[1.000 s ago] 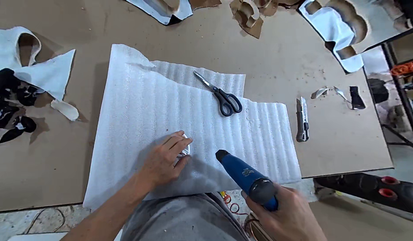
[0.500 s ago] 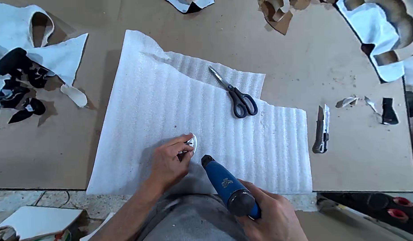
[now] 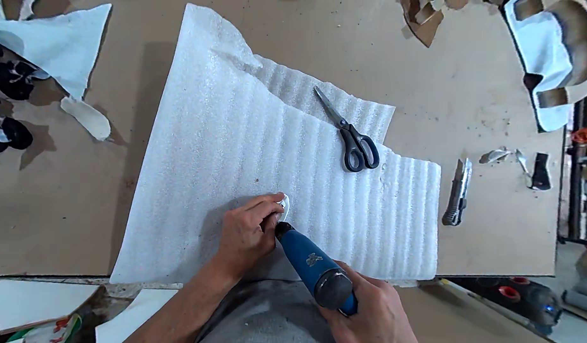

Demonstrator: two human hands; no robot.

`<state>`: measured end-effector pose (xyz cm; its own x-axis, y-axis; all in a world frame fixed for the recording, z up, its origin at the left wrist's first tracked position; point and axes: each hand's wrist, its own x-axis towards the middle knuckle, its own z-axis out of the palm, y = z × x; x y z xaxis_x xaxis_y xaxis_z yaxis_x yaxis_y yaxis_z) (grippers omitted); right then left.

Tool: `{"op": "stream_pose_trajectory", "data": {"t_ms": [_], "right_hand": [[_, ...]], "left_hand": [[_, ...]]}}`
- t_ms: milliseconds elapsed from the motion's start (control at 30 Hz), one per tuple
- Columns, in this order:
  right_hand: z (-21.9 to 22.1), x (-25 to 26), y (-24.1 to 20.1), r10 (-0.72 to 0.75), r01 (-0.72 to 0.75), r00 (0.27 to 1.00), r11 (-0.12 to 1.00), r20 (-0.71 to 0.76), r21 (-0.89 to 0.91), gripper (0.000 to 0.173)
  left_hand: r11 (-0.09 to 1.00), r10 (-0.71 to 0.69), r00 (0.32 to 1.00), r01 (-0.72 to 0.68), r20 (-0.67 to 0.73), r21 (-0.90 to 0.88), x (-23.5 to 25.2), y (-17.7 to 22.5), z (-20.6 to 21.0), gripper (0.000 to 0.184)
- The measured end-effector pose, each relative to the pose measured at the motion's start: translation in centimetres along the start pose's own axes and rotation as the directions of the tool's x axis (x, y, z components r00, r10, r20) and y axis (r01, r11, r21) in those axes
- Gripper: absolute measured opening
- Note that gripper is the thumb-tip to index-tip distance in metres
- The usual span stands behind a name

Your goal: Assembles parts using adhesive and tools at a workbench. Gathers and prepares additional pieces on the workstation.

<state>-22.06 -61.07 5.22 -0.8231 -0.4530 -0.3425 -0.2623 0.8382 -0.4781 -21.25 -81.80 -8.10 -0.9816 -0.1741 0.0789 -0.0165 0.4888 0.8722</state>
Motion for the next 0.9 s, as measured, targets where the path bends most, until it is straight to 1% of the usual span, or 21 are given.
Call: {"op": "stream_pose_trajectory", "data": {"t_ms": [100,200,267,333,400,433,467,500,533,567,600,633,667,700,733,767,800,833,867,900], "right_hand": [[0.2,0.2,-0.6,0.026,-0.025,1.000,0.999,0.017,-0.026,0.041],[0.2,0.7,-1.2,0.089,-0.086,0.995,0.995,0.055,-0.054,0.037],[-0.2,0.2,-0.7,0.109,-0.108,0.994,0.992,0.019,-0.059,0.034],[-1.4,-0.6,0.3,0.158,-0.162,0.986,0.985,-0.059,-0.067,0.034],[-2.8,-1.4,1.9,0.225,-0.244,0.962,0.963,-0.155,-0.117,0.043],[-3.4,-1.5,3.0,0.247,-0.283,0.946,0.945,-0.208,-0.166,0.047],[-3.7,-1.3,4.2,0.253,-0.308,0.934,0.928,-0.254,-0.209,0.055],[-3.6,-1.0,5.7,0.250,-0.322,0.924,0.916,-0.290,-0.239,0.064],[-3.3,-0.6,7.3,0.236,-0.323,0.918,0.911,-0.319,-0.255,0.073],[-2.8,-0.1,8.9,0.217,-0.313,0.915,0.914,-0.340,-0.259,0.079],[-2.3,0.5,10.2,0.202,-0.301,0.913,0.920,-0.354,-0.252,0.080],[-1.7,1.1,11.2,0.197,-0.290,0.914,0.928,-0.354,-0.232,0.078],[-1.0,1.5,12.0,0.201,-0.283,0.914,0.938,-0.351,-0.200,0.076],[-0.4,1.8,12.5,0.211,-0.280,0.915,0.946,-0.343,-0.166,0.075],[-0.2,2.1,12.7,0.212,-0.274,0.917,0.951,-0.338,-0.146,0.074],[-0.3,2.0,12.6,0.188,-0.253,0.917,0.956,-0.351,-0.150,0.070],[-0.7,1.9,12.0,0.127,-0.201,0.910,0.968,-0.396,-0.151,0.065],[-1.5,1.8,10.9,0.062,-0.126,0.894,0.985,-0.444,-0.116,0.061],[-2.4,1.5,9.4,0.009,-0.033,0.879,0.999,-0.476,-0.043,0.060],[-3.2,1.3,7.8,-0.033,0.074,0.876,0.995,-0.482,0.066,0.060]], "left_hand": [[1.000,0.006,1.000,-0.007,-0.009,-0.006,-0.2,-0.1,0.0,0.018],[1.000,0.011,1.000,-0.011,-0.010,-0.011,0.0,-0.3,0.2,0.019],[1.000,0.004,1.000,-0.004,0.007,-0.014,0.0,-0.2,0.1,0.020],[1.000,-0.017,0.998,0.018,0.057,-0.021,0.3,-0.2,-0.6,0.023],[0.999,-0.044,0.989,0.046,0.138,-0.010,0.2,0.1,-1.5,0.025],[0.999,-0.047,0.982,0.043,0.185,0.028,-0.1,0.6,-1.8,0.027],[0.996,-0.026,0.979,0.008,0.201,0.089,-0.5,1.0,-1.6,0.033],[0.985,0.022,0.983,-0.052,0.182,0.162,-1.0,1.2,-1.1,0.038],[0.967,0.079,0.987,-0.110,0.140,0.228,-1.5,1.2,-0.3,0.038],[0.955,0.113,0.989,-0.135,0.097,0.263,-1.7,1.2,0.2,0.036],[0.969,0.086,0.995,-0.098,0.059,0.226,-1.6,1.5,0.5,0.033],[0.996,-0.027,0.998,0.022,0.061,0.085,-1.2,2.3,0.2,0.031],[0.960,-0.205,0.970,0.226,0.134,-0.163,-0.5,3.5,-0.6,0.030],[0.777,-0.351,0.899,0.435,0.260,-0.455,0.5,4.7,-1.6,0.030],[0.469,-0.410,0.816,0.572,0.408,-0.673,1.4,5.7,-2.6,0.030],[0.201,-0.396,0.758,0.622,0.518,-0.757,2.0,6.7,-3.3,0.033],[0.027,-0.357,0.735,0.625,0.576,-0.780,2.3,7.6,-3.9,0.038],[-0.073,-0.314,0.737,0.609,0.598,-0.790,2.5,8.5,-4.2,0.043],[-0.126,-0.278,0.749,0.593,0.602,-0.796,2.5,9.3,-4.3,0.047],[-0.155,-0.240,0.766,0.576,0.596,-0.803,2.4,10.0,-4.2,0.049]]}}
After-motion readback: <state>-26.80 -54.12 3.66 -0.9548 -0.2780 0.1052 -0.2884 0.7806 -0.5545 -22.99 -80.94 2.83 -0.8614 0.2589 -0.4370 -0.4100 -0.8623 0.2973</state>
